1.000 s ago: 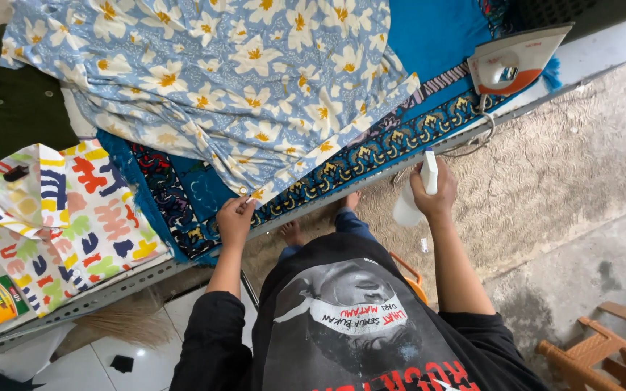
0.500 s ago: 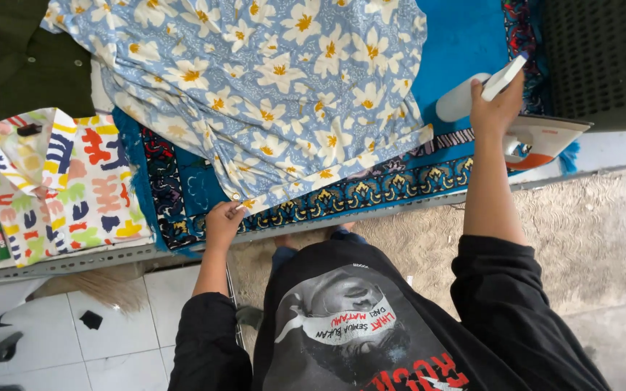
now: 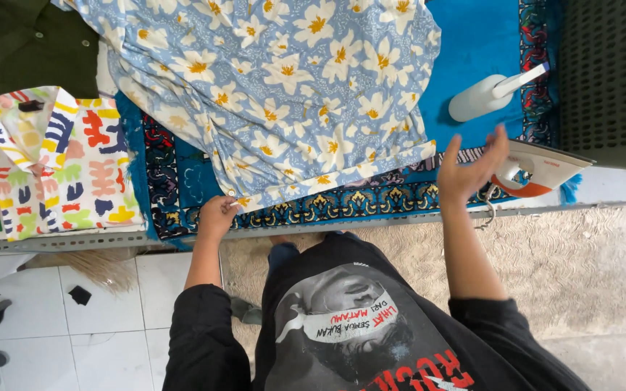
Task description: Ironing a floral patterned garment, spraying it with water, and then folding it neatly on a work surface.
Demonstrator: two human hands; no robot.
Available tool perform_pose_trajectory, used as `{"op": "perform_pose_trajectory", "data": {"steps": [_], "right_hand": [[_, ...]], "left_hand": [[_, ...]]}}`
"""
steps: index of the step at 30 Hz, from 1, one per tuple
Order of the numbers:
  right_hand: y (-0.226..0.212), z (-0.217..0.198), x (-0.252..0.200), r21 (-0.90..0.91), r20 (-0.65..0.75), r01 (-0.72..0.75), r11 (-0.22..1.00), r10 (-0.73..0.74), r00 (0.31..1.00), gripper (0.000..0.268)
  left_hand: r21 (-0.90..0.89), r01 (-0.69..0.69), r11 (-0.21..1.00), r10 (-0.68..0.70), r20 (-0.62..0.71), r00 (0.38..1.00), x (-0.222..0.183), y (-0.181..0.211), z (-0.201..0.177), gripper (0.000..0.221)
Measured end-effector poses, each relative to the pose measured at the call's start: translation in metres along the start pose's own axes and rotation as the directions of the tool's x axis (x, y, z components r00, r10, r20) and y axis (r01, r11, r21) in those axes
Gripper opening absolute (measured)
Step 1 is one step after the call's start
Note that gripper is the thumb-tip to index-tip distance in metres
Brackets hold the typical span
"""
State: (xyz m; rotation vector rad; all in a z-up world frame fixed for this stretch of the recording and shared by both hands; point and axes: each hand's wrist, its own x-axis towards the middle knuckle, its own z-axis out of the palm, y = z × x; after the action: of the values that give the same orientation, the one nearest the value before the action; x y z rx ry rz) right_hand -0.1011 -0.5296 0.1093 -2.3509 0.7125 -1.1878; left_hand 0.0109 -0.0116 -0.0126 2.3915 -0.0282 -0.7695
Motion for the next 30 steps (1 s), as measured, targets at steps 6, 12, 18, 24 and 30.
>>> {"op": "perform_pose_trajectory", "data": {"steps": [6, 12, 18, 24, 30], "right_hand": [[0.048, -0.059, -0.097, -0.14, -0.342, -0.444, 0.885, 0.378, 0.86, 0.071], [0.143, -0.066, -0.074, 0.3, -0.191, -0.673, 0.676, 0.734, 0.652, 0.108], [0.157, -0.058, -0.054, 0.057, -0.249, -0.675, 0.736, 0.665, 0.704, 0.011], [0.142, -0.062, -0.043, -0.024, -0.275, -0.453, 0.891, 0.43, 0.86, 0.031], [0.009, -0.072, -0.086, 0.082, 0.192, -0.754, 0.651, 0.732, 0.653, 0.014]], "left_hand": [[-0.069, 0.037, 0.997, -0.038, -0.007, 0.999, -0.009, 0.014, -0.005, 0.032], [-0.088, -0.023, 0.996, 0.023, -0.006, 1.0, -0.004, 0.005, -0.004, 0.026], [-0.106, -0.032, 0.994, 0.029, -0.027, 0.999, -0.008, 0.009, -0.007, 0.027], [-0.106, -0.053, 0.993, 0.055, 0.01, 0.998, -0.005, 0.008, -0.012, 0.027], [-0.065, -0.044, 0.997, 0.047, 0.046, 0.998, -0.003, 0.013, -0.02, 0.023]]}}
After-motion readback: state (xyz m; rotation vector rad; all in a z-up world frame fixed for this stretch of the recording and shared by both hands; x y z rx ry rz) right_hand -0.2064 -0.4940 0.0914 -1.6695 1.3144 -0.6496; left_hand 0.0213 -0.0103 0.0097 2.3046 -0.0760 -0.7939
